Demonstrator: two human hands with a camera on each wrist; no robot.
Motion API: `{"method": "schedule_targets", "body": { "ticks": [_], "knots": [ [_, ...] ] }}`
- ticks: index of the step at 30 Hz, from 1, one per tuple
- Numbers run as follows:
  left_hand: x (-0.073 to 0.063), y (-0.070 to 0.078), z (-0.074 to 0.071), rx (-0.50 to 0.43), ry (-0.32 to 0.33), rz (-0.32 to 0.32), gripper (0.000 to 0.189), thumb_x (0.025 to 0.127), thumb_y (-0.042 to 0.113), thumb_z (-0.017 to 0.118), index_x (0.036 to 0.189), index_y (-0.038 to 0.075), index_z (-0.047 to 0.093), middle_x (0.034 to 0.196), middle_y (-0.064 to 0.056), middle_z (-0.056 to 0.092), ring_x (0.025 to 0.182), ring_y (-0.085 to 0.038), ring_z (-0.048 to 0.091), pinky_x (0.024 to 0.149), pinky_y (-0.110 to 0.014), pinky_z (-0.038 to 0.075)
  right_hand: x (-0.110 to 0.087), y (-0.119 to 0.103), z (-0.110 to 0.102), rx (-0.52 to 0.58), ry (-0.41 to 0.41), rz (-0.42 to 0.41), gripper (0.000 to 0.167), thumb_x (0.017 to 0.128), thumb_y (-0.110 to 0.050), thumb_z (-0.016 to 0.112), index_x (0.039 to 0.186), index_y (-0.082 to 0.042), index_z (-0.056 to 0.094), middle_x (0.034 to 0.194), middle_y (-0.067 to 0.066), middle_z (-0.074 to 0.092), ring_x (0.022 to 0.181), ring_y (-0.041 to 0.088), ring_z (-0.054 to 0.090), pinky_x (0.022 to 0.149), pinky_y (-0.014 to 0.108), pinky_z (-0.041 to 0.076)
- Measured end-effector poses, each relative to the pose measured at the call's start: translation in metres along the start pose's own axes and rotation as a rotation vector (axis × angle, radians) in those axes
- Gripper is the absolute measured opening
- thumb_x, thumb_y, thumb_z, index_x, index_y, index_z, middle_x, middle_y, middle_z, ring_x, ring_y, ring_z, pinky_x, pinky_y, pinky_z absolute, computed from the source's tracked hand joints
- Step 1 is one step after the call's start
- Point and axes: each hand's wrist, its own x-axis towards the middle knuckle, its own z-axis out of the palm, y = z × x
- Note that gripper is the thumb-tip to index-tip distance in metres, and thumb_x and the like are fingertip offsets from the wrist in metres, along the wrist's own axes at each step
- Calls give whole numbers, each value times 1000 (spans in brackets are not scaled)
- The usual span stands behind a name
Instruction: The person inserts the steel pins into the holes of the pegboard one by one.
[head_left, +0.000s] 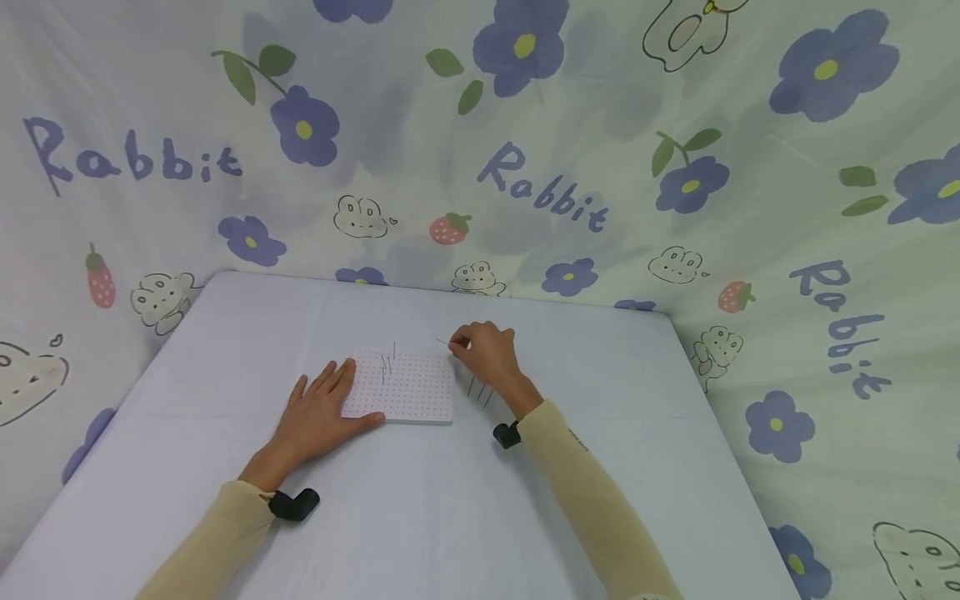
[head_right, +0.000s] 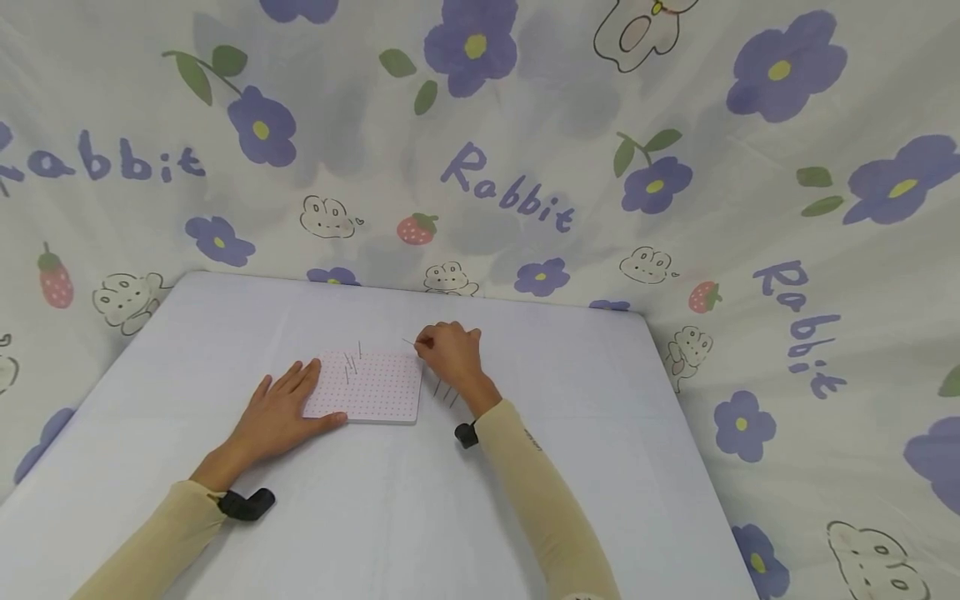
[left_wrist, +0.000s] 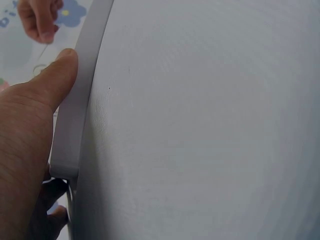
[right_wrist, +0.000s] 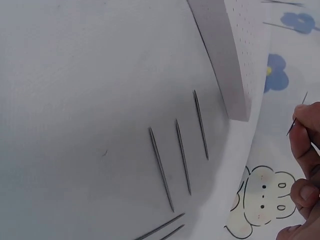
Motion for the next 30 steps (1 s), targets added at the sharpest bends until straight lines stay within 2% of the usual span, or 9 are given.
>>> {"method": "schedule_targets", "body": {
  "ticks": [9, 30],
  "knots": [
    [0, 1, -1, 2, -5, 0, 120, 81, 83, 54, 158, -4, 21, 163, -23, 25, 151, -44, 17, 117, -68, 4, 1, -4, 1, 19, 7, 8, 15, 98, -35, 68, 103, -24, 76, 89, -15, 70, 86, 9, 56, 88, 45, 38],
    [-1, 3, -2, -8, 4, -3, 120, 81, 82, 56, 158, -4, 22, 162, -24, 27, 150, -45, 19, 117, -69, 5, 10, -12, 13, 48, 7, 14, 18, 100, -36, 62, 103, -23, 74, 91, -15, 71, 91, 9, 59, 86, 40, 37]
  ]
}}
